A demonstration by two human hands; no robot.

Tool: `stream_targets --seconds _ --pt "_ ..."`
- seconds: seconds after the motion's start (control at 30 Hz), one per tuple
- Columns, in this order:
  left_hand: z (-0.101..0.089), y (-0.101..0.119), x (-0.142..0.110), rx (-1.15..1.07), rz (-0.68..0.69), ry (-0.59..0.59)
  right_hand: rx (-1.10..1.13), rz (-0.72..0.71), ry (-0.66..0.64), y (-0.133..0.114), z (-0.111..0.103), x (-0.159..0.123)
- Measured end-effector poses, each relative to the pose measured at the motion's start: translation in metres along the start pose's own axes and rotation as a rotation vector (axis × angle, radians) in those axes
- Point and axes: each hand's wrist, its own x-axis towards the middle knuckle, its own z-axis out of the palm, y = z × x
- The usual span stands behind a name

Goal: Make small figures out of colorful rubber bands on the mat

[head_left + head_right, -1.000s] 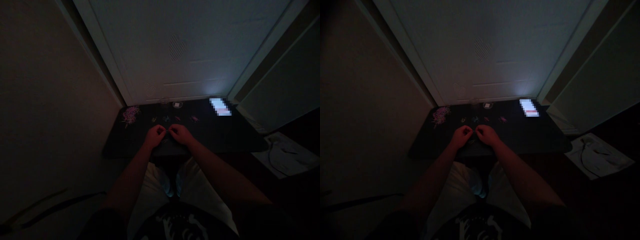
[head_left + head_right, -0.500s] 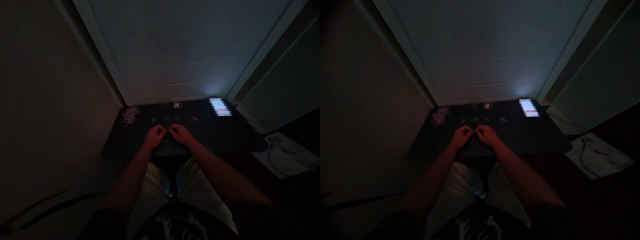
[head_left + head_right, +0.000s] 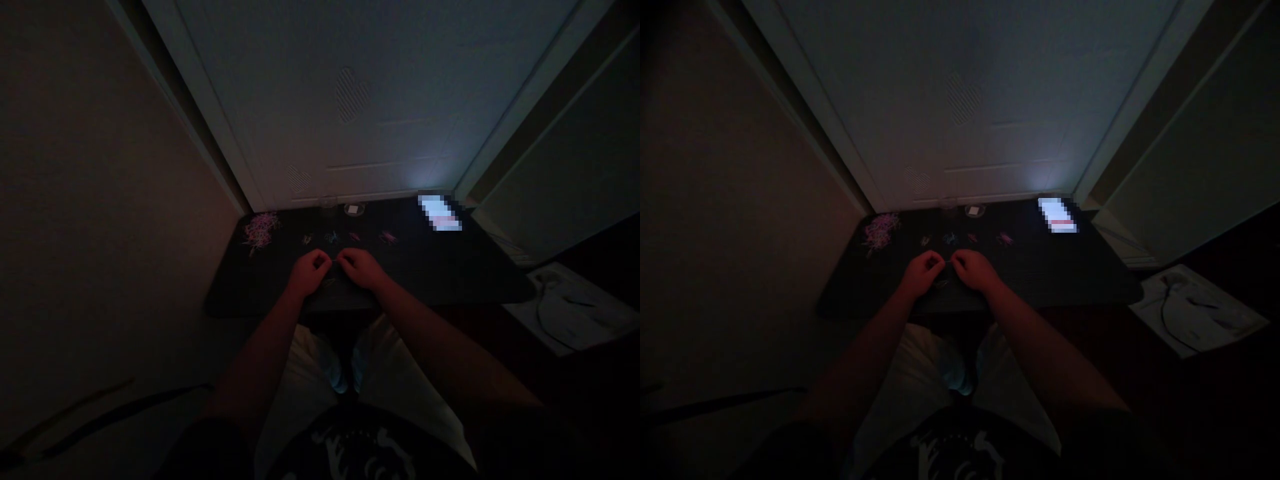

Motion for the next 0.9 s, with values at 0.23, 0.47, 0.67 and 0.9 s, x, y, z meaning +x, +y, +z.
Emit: stream_targets --seconds 0.23,0.47,0.67,0.9 --pt "-0.0001 -0.0003 0.0000 -0.017 0.007 -0.007 0.043 -0.017 0.021 -0.0003 -0.0002 -0.0007" --pt "-0.0006 0.0025 -0.0003 0.019 -0.013 0.003 0.126 -0.002 0.026 0.0037 0.0028 -0.0019" --pt "0.0005 0.0015 -0.0001 0.007 -0.008 0.004 0.081 0.003 0.042 0.0030 0.0027 -0.0008" --pt "0.0004 0.0018 0.0000 0.016 -0.005 0.003 0.104 0.016 0.055 0.0032 0.0033 -0.0006"
